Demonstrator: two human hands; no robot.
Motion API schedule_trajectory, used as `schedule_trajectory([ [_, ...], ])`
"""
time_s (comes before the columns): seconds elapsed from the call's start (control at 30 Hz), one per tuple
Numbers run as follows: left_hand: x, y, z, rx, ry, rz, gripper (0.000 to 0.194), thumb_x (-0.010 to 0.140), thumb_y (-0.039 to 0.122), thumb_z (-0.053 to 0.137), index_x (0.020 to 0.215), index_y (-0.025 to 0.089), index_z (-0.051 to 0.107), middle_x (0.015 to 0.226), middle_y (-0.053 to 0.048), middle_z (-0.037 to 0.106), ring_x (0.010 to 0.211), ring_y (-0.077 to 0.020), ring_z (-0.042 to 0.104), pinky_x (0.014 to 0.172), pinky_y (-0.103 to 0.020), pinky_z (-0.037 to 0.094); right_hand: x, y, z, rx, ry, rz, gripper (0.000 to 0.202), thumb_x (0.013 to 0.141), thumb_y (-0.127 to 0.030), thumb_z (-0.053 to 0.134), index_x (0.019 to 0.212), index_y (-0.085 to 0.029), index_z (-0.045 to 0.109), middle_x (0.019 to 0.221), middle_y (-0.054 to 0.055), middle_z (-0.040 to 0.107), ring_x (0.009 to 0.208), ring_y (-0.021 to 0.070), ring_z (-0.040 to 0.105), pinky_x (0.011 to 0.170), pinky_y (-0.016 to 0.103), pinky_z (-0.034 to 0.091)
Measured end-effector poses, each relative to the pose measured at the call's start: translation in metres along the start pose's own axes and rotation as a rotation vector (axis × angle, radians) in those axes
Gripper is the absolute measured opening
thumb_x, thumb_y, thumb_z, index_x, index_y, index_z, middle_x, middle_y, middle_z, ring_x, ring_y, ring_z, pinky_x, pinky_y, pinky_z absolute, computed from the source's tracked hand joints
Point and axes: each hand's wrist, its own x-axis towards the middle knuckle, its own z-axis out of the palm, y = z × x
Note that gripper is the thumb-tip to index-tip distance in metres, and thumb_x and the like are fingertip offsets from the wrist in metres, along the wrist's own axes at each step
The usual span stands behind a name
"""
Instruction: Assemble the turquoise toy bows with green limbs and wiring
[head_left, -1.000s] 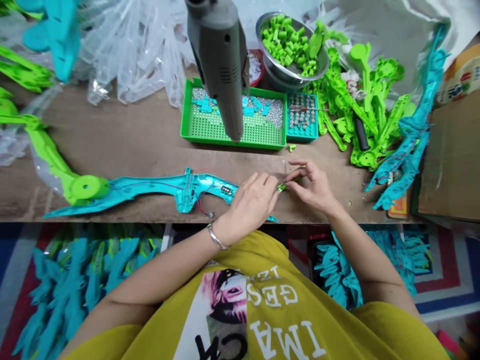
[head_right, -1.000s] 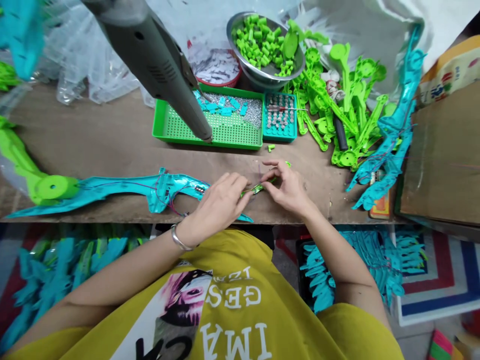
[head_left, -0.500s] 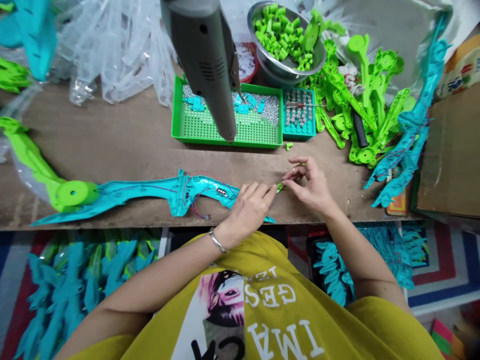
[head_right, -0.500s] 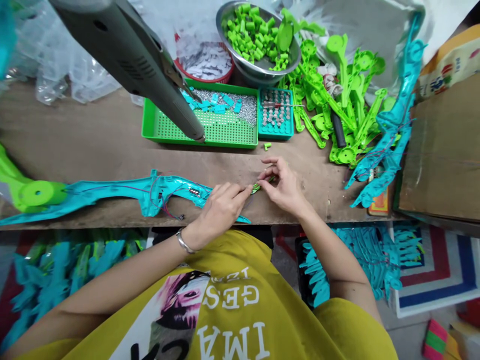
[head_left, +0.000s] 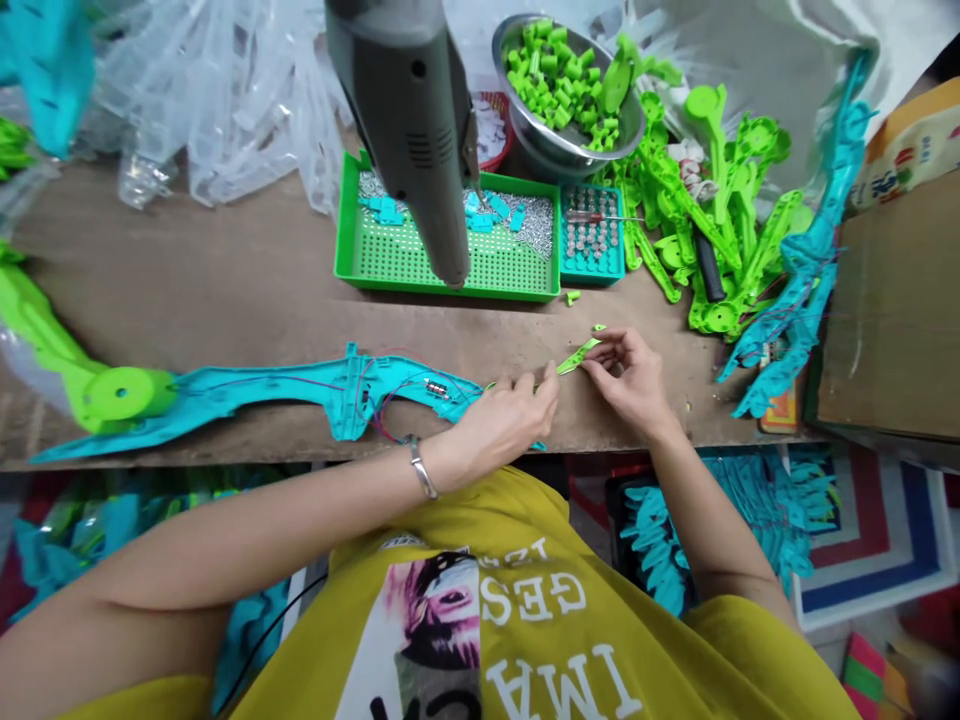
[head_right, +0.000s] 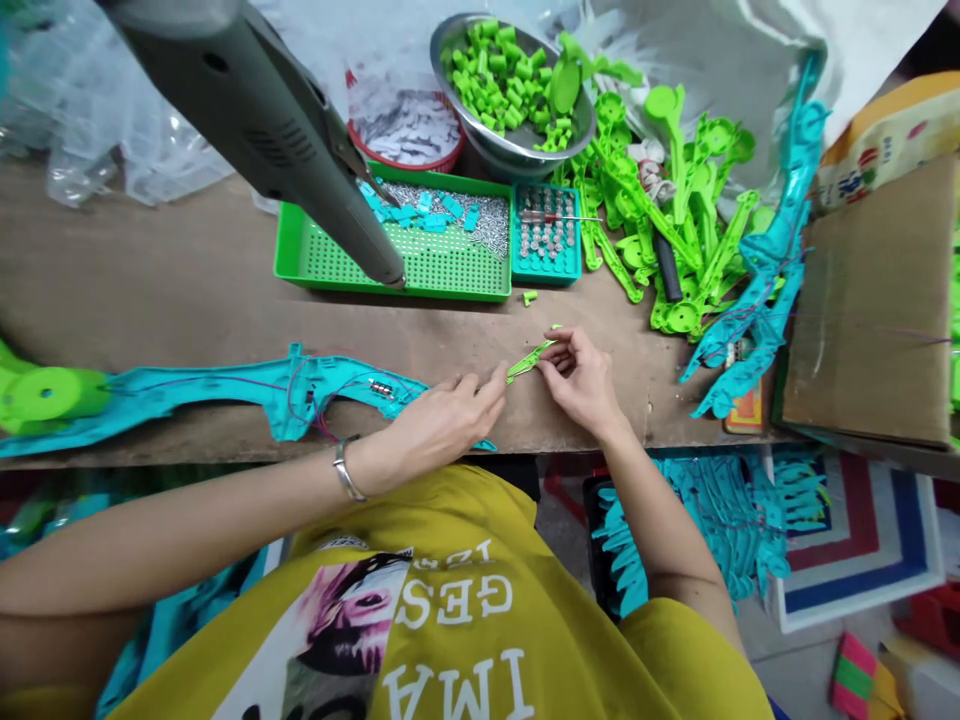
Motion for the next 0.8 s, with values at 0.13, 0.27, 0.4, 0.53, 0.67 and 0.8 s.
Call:
schedule_trajectory([
  [0.13,0.0033,-0.004,-0.0023,0.048,-0.028,0.093,0.04,0.102,0.011,0.04,0.138,0.011,0.059,0.145,-0.024,0.057,0.107,-0.0262,0.067,0.078,-0.036,0.058,0.0,-0.0007,0.0036,-0.027,0.009,-0.013,0.028,0.084,-0.026,0.071,0.109,-0.022,0.06,0.086,0.003,0.076,0.073,0.0165,0.073,0.071,0.033,0.061],
  [0.27,0.007,-0.0053,-0.0022,0.165,-0.016,0.206,0.039,0.102,0.008,0.038,0.13,0.013,0.065,0.161,-0.021,0.044,0.108,-0.0273,0.067,0.073,-0.037,0.059,0.0,-0.0039,0.0026,-0.061,0.009,-0.066,0.024,0.087,-0.023,0.068,0.109,-0.022,0.06,0.089,0.004,0.078,0.077,0.0184,0.076,0.074,0.035,0.063],
  [0.4,0.009,-0.0043,-0.0023,0.231,-0.023,0.224,0.042,0.102,0.007,0.036,0.132,0.012,0.064,0.158,-0.021,0.048,0.106,-0.0273,0.068,0.07,-0.036,0.059,-0.0003,-0.0062,0.0,-0.186,0.02,-0.198,0.018,0.09,-0.019,0.065,0.108,-0.023,0.061,0.092,0.004,0.081,0.081,0.0193,0.078,0.08,0.036,0.064],
  [0.53,0.0093,-0.0034,-0.0014,0.238,-0.002,0.225,0.042,0.101,0.006,0.037,0.133,0.012,0.064,0.156,-0.021,0.05,0.105,-0.0271,0.069,0.069,-0.036,0.059,0.0004,-0.0041,0.001,-0.266,0.039,-0.334,0.018,0.093,-0.016,0.063,0.109,-0.023,0.062,0.094,0.004,0.081,0.087,0.0193,0.079,0.083,0.035,0.064],
  [0.67,0.0095,-0.0029,-0.001,0.264,0.013,0.229,0.043,0.1,0.004,0.037,0.134,0.011,0.064,0.155,-0.02,0.053,0.103,-0.0272,0.07,0.066,-0.035,0.06,0.0008,-0.0011,0.0025,-0.265,0.037,-0.309,0.023,0.093,-0.018,0.064,0.115,-0.024,0.059,0.096,0.003,0.082,0.086,0.0194,0.079,0.083,0.035,0.064],
  [0.8,0.009,-0.0029,-0.002,0.261,0.006,0.232,0.044,0.1,0.004,0.037,0.133,0.012,0.064,0.155,-0.02,0.052,0.104,-0.0269,0.07,0.068,-0.035,0.061,-0.0003,-0.0011,0.0014,-0.248,0.022,-0.326,0.026,0.093,-0.019,0.064,0.118,-0.024,0.059,0.1,0.004,0.082,0.086,0.0192,0.08,0.082,0.035,0.064],
])
